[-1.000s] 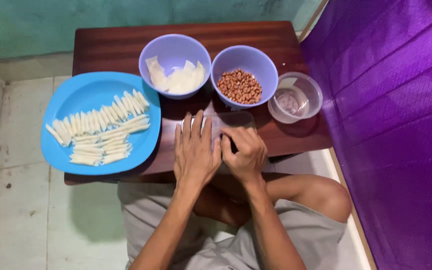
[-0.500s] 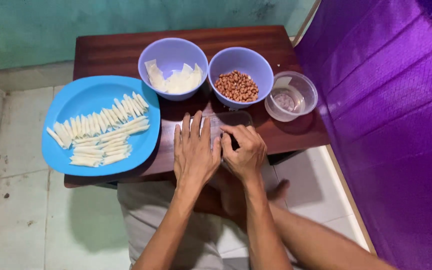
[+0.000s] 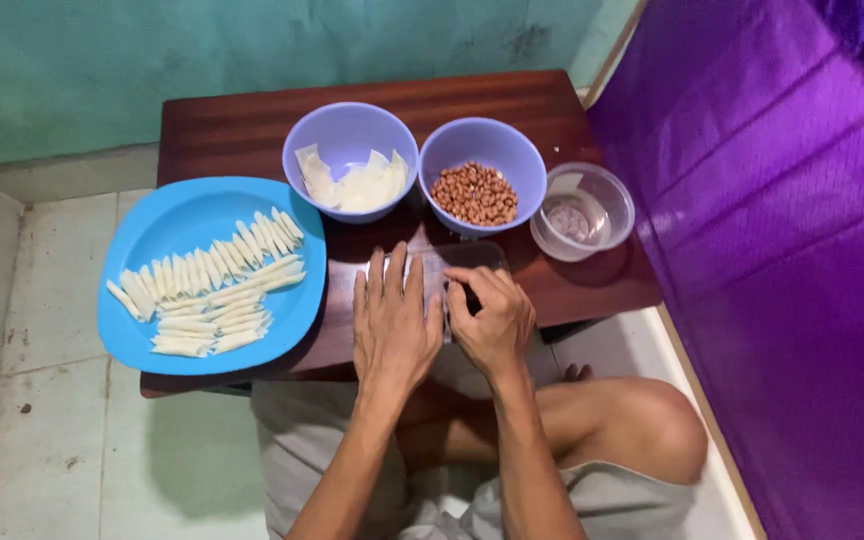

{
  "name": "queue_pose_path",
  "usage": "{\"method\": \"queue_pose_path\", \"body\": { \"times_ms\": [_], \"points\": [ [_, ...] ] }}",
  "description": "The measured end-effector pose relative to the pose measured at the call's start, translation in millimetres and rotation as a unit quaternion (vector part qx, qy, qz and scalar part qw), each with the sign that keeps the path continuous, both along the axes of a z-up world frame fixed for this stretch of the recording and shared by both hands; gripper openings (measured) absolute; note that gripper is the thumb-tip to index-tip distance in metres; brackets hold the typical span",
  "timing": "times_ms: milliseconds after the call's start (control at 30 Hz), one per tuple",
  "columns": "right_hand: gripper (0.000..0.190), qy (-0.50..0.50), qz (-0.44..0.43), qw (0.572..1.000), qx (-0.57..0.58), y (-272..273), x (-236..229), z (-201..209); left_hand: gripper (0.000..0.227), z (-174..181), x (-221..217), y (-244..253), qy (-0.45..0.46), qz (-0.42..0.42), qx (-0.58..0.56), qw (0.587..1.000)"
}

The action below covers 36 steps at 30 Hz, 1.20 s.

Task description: Wrapping individual peanuts in small squares of dough or paper to prepare snacks.

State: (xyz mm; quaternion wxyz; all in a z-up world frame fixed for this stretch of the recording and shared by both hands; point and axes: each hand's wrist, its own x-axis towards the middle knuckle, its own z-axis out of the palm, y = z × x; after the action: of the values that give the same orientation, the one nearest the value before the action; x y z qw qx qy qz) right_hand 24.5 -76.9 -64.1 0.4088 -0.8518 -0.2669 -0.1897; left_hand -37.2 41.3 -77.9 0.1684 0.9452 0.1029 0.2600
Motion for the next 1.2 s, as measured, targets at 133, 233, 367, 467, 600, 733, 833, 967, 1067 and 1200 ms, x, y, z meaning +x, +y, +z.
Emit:
{"method": "queue_pose_path", "body": {
  "times_ms": [133,233,367,467,600,733,833,967,1067,1200],
  "points": [
    [0.015,0.027,0.026,0.999,0.007,0,5,6,0.049,1,-1,7,-0.006,-0.009,-0.025,1.000],
    [0.021,0.081,0.079,0.991,0.076,3,6,24,0.030,16,-6,15,-0.085,-0.045,-0.104,0.990],
    [0.018,0.049,0.151,0.982,0.100,30,9,61,0.026,66,-10,44,-0.147,-0.102,-0.192,0.965],
    [0.025,0.024,0.194,0.974,0.113,52,25,63,0.024,86,2,79,-0.145,-0.071,-0.182,0.970],
    [0.036,0.024,0.226,0.971,0.072,70,43,70,0.016,95,39,120,-0.085,-0.055,-0.138,0.985],
    [0.037,0.056,0.216,0.973,0.057,72,56,56,0.014,59,99,146,0.006,-0.051,-0.075,0.996],
    [0.041,0.063,0.191,0.977,0.073,73,58,49,0.019,50,126,151,0.187,-0.037,-0.124,0.974],
    [0.042,0.062,0.181,0.977,0.092,76,62,47,0.012,36,143,155,0.239,0.011,-0.058,0.969],
    [0.042,0.058,0.180,0.978,0.093,78,64,47,0.012,32,150,159,0.251,0.013,-0.049,0.967],
    [0.040,0.058,0.182,0.977,0.094,79,64,46,0.011,40,150,157,0.267,0.010,-0.067,0.961]
  ]
}}
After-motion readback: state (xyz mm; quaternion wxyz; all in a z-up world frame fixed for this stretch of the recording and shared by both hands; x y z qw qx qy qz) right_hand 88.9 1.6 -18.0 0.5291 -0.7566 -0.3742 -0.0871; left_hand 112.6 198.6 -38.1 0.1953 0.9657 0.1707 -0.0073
